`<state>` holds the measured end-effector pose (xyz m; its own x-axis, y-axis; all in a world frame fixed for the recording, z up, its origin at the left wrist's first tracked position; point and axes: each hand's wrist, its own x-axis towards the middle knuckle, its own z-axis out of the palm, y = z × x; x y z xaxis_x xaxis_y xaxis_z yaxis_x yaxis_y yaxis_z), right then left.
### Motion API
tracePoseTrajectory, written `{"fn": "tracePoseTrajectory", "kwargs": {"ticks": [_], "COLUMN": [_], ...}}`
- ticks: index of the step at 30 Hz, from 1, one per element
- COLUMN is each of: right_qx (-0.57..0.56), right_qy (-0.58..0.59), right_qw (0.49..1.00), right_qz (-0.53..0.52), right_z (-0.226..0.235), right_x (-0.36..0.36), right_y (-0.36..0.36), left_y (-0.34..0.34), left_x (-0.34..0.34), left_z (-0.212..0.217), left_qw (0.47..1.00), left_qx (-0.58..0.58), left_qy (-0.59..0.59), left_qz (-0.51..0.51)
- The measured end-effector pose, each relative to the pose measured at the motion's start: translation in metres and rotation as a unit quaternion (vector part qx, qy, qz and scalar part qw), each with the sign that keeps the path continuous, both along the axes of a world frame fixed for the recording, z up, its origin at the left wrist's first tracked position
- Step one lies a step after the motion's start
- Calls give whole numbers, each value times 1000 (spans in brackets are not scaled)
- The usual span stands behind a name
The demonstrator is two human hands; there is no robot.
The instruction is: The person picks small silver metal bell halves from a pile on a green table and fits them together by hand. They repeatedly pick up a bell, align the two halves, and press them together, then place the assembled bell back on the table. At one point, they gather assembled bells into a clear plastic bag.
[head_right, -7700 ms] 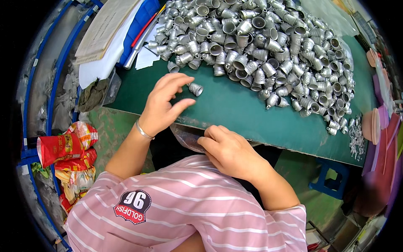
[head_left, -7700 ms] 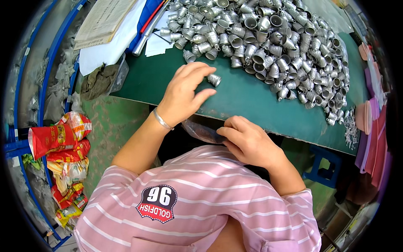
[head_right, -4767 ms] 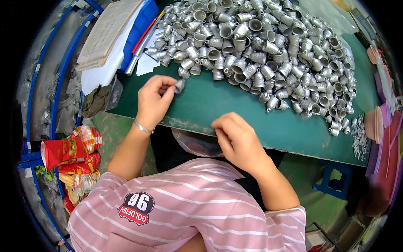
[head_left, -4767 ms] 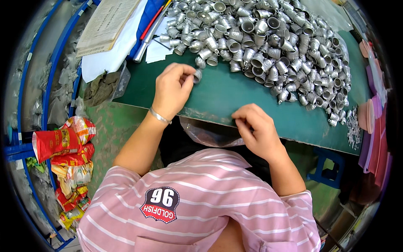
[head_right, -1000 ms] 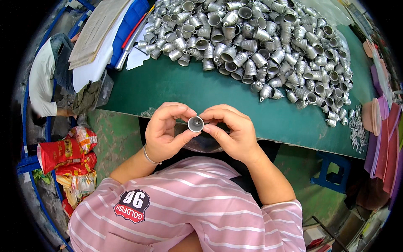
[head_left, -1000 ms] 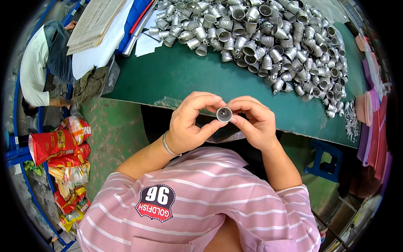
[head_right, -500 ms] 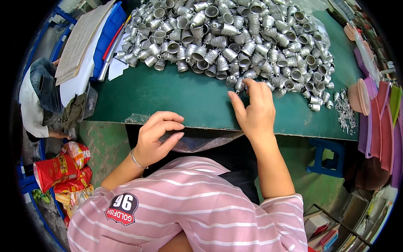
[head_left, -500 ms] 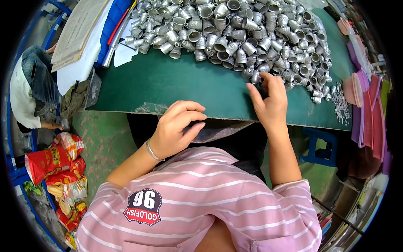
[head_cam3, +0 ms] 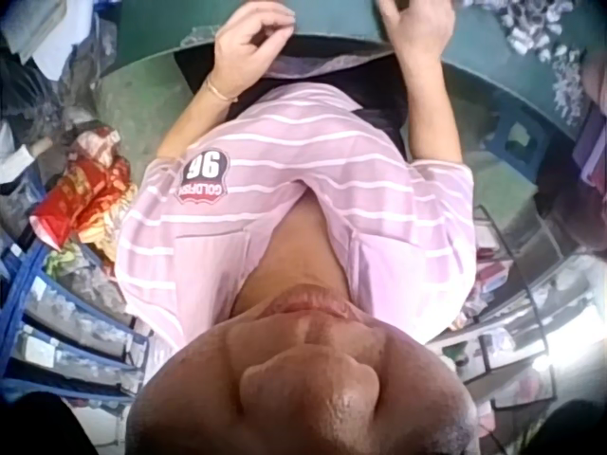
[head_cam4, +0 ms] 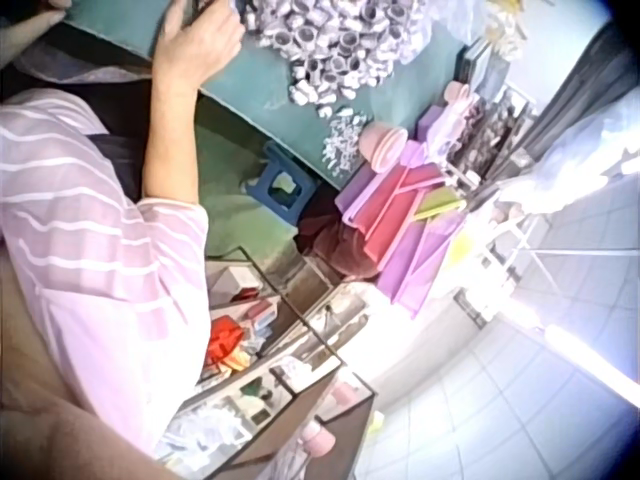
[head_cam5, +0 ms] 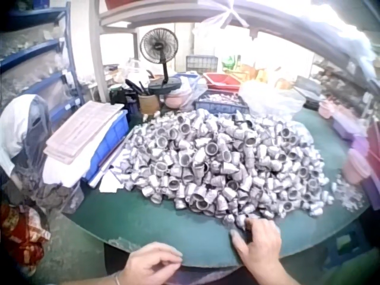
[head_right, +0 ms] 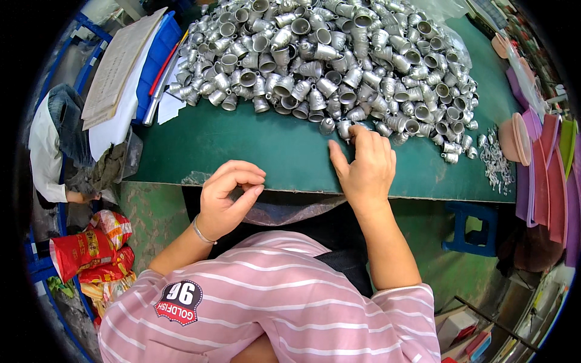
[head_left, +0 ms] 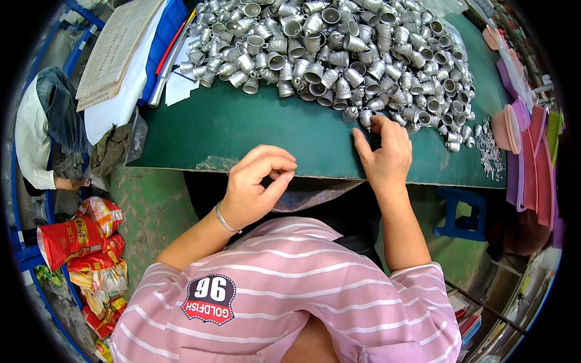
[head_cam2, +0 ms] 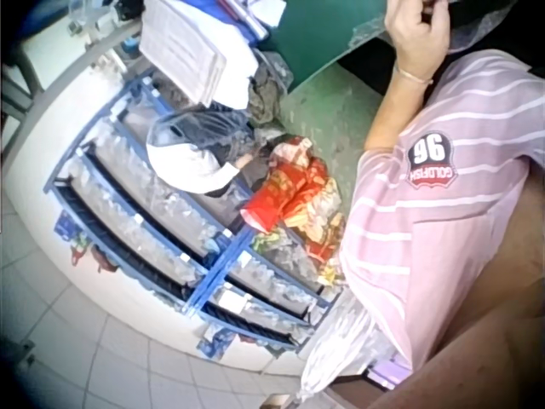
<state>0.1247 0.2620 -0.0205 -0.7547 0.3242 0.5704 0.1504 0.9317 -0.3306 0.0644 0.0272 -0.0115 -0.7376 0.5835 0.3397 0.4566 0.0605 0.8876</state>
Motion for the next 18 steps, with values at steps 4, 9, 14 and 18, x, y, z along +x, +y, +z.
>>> {"fn": "tracePoseTrajectory", "kwargs": {"ticks": [4, 9, 14, 18], "right_qx": [45, 22, -4, 28], "right_qy": [-25, 32, 18, -32], "right_qw": [998, 999, 1000, 999], "right_qz": [-28, -1, 4, 9], "right_z": [1, -7, 3, 3], "right_x": [-6, 0, -9, -16], "right_y": [0, 14, 3, 12], "left_y": [1, -2, -1, 1], "left_x": [0, -1, -1, -1], "left_z": [2, -1, -4, -3], "left_qw": [1000, 1000, 999, 1000], "left_qx": [2, 5, 5, 7], "left_qy": [-6, -18, -35, -31], "left_qz": [-3, -1, -2, -3]}}
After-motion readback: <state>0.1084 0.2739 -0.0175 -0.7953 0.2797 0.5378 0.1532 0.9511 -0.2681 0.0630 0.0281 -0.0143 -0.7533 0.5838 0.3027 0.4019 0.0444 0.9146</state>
